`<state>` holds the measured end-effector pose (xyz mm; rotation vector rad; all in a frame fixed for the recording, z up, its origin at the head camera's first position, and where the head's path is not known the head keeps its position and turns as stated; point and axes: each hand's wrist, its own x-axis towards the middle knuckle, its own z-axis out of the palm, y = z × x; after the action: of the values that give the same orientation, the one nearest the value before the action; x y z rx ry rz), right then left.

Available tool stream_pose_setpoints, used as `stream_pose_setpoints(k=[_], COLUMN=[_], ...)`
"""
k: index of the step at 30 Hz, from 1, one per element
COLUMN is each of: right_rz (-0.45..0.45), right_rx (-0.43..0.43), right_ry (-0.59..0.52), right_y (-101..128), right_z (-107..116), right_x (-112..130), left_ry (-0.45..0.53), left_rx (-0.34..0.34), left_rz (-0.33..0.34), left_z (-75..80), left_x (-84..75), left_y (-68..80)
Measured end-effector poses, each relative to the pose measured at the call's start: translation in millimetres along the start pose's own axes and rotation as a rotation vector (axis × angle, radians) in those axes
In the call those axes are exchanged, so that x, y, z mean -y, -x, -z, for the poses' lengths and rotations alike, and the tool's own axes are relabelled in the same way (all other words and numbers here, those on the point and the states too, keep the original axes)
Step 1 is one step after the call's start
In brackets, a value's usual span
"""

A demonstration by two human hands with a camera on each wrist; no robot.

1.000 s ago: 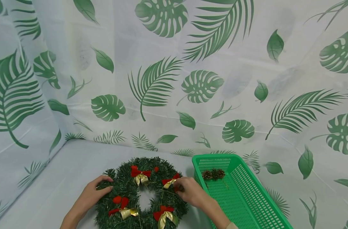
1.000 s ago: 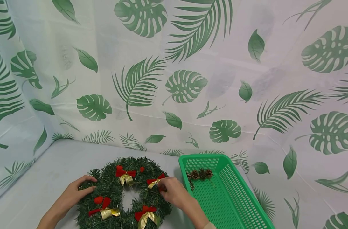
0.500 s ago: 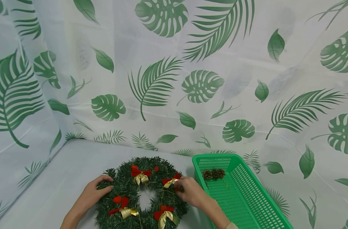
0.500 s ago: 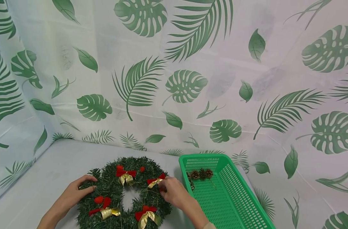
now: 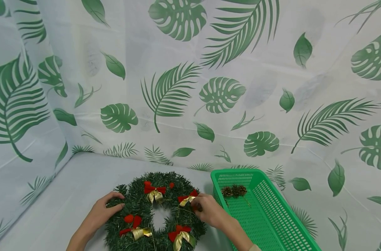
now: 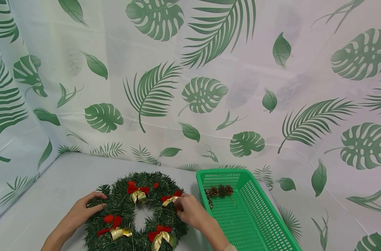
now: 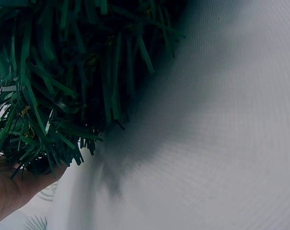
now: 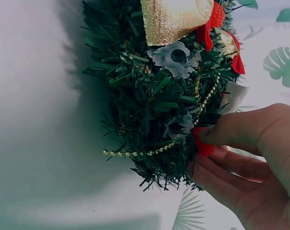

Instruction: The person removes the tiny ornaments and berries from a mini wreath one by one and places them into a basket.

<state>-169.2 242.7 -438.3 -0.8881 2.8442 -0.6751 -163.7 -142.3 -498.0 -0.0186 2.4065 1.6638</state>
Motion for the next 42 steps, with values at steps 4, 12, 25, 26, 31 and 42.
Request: stream_pose_setpoints(k=[4,12,25,26,31,42], right_rz=[-0.012,-0.011,0.001,0.004,0.017,-0.009], right_rx=[0.005,-0.013,-0.052,-0.054,-0.059,-0.036], right_ry=[-0.021,-0.020,-0.014,-0.016,-0.030,-0.117], right_y=[0,2,5,5,5,7], right_z=[1,2,7,7,10,22], right_x=[0,0,3,3,4,6], left_ry=[0.002,-0.007,-0.009,-0.009,-0.005,0.008], left_rx=[0.000,-0.003,-0.001,-0.001,0.000,0.007], left_rz=[0.000,-0.002,0.002,0.002,0.007,0.010], left_z=[-0.1,-0.1,-0.1,-0.1,0.5,1.1], left_x=[-0.2,-0.2,-0.7,-0.5,0.3,-1.1], left_y=[0.1,0.5,0.7,0.7,2.0,2.1])
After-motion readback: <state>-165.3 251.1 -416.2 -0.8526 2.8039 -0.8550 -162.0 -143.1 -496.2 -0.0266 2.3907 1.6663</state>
